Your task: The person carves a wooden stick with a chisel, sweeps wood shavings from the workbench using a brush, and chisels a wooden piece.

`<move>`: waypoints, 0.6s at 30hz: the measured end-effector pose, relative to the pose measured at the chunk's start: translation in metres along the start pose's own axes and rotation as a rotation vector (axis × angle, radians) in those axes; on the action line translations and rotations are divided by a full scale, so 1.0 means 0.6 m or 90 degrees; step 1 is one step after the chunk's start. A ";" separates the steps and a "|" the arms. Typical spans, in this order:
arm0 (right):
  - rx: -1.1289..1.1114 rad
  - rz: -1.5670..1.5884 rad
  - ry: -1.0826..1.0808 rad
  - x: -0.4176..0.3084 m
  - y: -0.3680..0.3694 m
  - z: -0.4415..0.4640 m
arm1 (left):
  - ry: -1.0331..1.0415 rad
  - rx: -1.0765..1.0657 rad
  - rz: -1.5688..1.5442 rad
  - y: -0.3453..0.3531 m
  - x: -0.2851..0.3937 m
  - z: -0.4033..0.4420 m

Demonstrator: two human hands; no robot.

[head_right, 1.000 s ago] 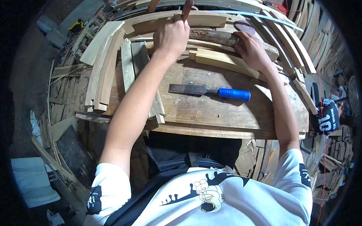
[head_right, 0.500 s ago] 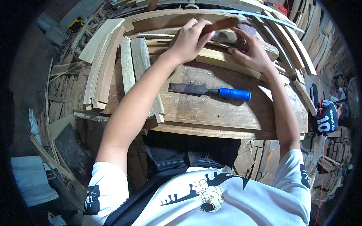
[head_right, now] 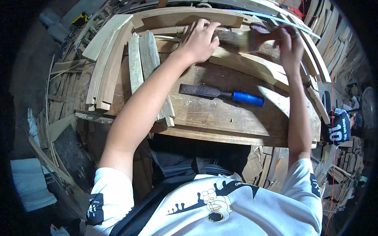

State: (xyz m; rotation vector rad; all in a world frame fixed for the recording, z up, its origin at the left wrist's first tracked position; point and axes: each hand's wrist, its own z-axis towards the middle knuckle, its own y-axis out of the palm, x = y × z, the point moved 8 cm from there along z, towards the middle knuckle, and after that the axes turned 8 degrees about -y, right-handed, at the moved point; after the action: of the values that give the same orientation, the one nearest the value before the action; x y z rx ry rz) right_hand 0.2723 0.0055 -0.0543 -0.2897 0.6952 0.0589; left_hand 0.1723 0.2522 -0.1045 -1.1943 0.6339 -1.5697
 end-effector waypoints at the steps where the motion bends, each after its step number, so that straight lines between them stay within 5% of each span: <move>1: 0.000 -0.051 -0.056 -0.005 -0.017 0.005 | -0.013 -0.018 0.034 0.014 -0.011 0.000; 8: -0.037 -0.340 -0.272 -0.085 0.020 -0.024 | -0.068 -0.089 0.052 0.030 -0.027 0.002; 10: -0.050 -0.060 -0.134 -0.060 0.053 -0.034 | -0.071 -0.086 0.041 0.037 -0.033 0.007; 14: -0.076 -0.068 -0.021 -0.050 0.084 -0.045 | -0.073 -0.070 0.025 0.045 -0.043 0.009; 16: -0.005 -0.021 -0.086 -0.035 0.046 -0.023 | -0.075 -0.068 0.029 0.043 -0.042 0.008; 18: 0.036 -0.315 -0.245 -0.073 -0.002 -0.017 | -0.076 -0.074 0.022 0.041 -0.038 0.006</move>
State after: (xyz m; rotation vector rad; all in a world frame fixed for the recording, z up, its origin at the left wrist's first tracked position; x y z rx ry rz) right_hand 0.2324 0.0031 -0.0334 -0.3763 0.2289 -0.3680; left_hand 0.1854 0.2658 -0.1327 -1.3470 0.6713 -1.4367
